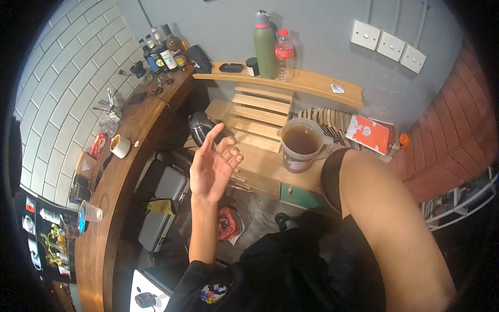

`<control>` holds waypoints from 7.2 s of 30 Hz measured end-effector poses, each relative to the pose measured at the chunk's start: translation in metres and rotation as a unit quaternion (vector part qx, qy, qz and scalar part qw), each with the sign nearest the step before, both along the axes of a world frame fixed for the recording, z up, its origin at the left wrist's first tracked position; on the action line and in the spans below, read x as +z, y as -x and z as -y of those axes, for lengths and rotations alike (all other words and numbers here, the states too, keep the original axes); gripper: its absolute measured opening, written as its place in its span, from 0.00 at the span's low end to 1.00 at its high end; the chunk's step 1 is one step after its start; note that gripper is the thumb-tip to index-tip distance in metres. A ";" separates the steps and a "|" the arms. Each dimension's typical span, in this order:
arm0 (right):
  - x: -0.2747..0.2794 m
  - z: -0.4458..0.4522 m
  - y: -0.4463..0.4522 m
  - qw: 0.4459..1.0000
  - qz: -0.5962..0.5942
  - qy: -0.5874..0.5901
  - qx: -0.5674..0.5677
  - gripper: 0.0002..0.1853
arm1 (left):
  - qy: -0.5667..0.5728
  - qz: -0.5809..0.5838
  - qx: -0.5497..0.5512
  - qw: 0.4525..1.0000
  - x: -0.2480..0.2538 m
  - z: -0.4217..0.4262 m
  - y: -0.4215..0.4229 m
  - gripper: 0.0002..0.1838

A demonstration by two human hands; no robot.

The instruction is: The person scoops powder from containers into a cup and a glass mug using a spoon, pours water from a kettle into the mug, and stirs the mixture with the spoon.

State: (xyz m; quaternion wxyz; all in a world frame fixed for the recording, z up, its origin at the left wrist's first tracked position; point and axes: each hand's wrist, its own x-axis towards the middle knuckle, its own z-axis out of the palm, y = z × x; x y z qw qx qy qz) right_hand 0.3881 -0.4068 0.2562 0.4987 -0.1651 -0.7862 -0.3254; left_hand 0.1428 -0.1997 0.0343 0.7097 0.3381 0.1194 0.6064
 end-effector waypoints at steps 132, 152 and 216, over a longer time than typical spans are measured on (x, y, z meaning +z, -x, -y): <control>-0.414 0.233 0.411 0.316 0.461 0.537 0.632 0.14 | 0.560 -0.182 0.808 0.010 -0.197 0.625 -0.034 0.42; -0.400 0.254 0.409 0.270 0.520 0.519 0.622 0.15 | 0.525 -0.236 0.809 -0.117 -0.139 0.610 -0.029 0.46; -0.341 0.214 0.429 0.187 0.441 0.662 0.576 0.13 | 0.348 -0.266 0.898 -0.042 -0.176 0.633 0.060 0.58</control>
